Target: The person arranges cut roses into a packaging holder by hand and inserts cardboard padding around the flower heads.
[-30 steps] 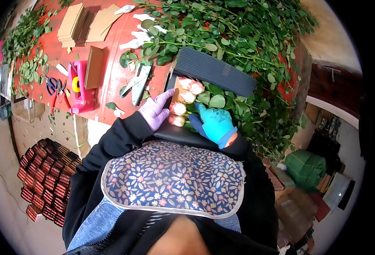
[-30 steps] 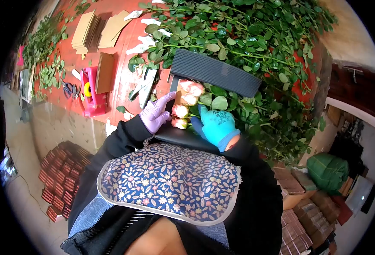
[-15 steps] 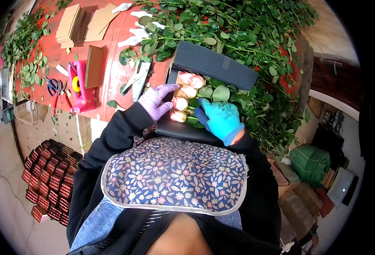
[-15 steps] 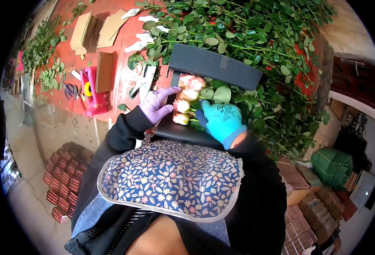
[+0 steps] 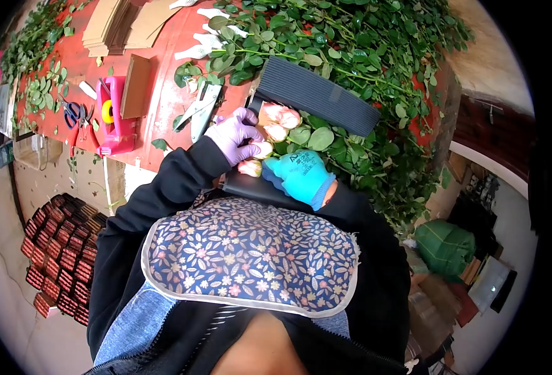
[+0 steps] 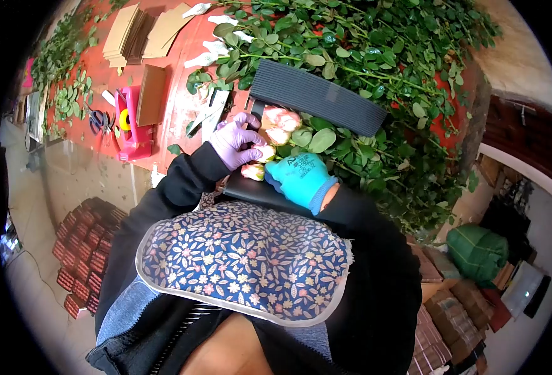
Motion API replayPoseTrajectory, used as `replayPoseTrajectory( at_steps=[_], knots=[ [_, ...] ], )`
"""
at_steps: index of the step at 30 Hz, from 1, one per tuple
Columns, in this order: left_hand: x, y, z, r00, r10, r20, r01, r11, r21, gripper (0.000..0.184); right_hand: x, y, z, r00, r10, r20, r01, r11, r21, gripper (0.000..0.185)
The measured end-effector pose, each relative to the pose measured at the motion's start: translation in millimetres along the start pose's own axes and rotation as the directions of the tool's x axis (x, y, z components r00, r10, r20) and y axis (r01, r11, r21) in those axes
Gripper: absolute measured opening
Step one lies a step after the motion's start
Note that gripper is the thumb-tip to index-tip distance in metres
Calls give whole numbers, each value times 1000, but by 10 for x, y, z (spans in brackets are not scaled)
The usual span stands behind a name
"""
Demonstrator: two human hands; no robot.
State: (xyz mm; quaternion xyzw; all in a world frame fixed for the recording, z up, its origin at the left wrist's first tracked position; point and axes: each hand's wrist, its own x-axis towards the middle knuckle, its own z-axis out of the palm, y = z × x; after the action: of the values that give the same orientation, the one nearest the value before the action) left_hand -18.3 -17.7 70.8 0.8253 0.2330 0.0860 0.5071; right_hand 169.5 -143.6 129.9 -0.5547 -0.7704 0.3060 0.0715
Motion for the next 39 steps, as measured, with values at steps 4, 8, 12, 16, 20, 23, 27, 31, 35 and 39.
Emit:
replayPoseTrajectory(
  at_steps=[4, 8, 12, 16, 20, 23, 27, 31, 35, 39],
  knots=[
    [-9, 49, -9, 1000, 2, -9, -1, 999, 40, 24, -42, -4, 23, 993, 97, 66, -96, 995, -11, 12],
    [4, 104, -37, 999, -39, 20, 39, 999, -2, 23, -47, 71, 59, 992, 78, 102, -72, 996, -60, 12],
    [-5, 131, -74, 1000, -8, 10, 7, 997, 71, 26, -18, -67, -223, 997, 74, 34, -73, 996, -46, 22],
    [-10, 166, -70, 999, -37, 25, 37, 999, 10, 26, -34, -112, -196, 979, 194, -65, -204, 951, -235, 31],
    [-53, 185, -90, 998, 35, -48, -26, 983, 180, 27, -14, -21, -55, 983, 180, -30, -180, 929, -324, 31],
    [-117, 428, -342, 981, 191, -34, -175, 946, 273, 29, -52, 37, 8, 989, 132, -71, -147, 944, -295, 23],
    [-129, 484, -251, 897, 389, 210, -431, 874, 223, 27, -52, 88, 29, 989, 121, -84, -139, 954, -266, 14],
    [-21, 341, -259, 796, 397, 457, -431, 902, -33, 26, -27, 96, -3, 991, 118, -65, -131, 953, -272, 11],
    [-78, 303, -344, 798, 292, 526, -264, 956, -130, 30, -26, 119, 33, 990, 104, -99, -127, 959, -254, 11],
    [-109, 349, -388, 851, 211, 480, -180, 978, -110, 26, -34, 101, 22, 995, 66, -70, -82, 961, -263, 11]
  ],
)
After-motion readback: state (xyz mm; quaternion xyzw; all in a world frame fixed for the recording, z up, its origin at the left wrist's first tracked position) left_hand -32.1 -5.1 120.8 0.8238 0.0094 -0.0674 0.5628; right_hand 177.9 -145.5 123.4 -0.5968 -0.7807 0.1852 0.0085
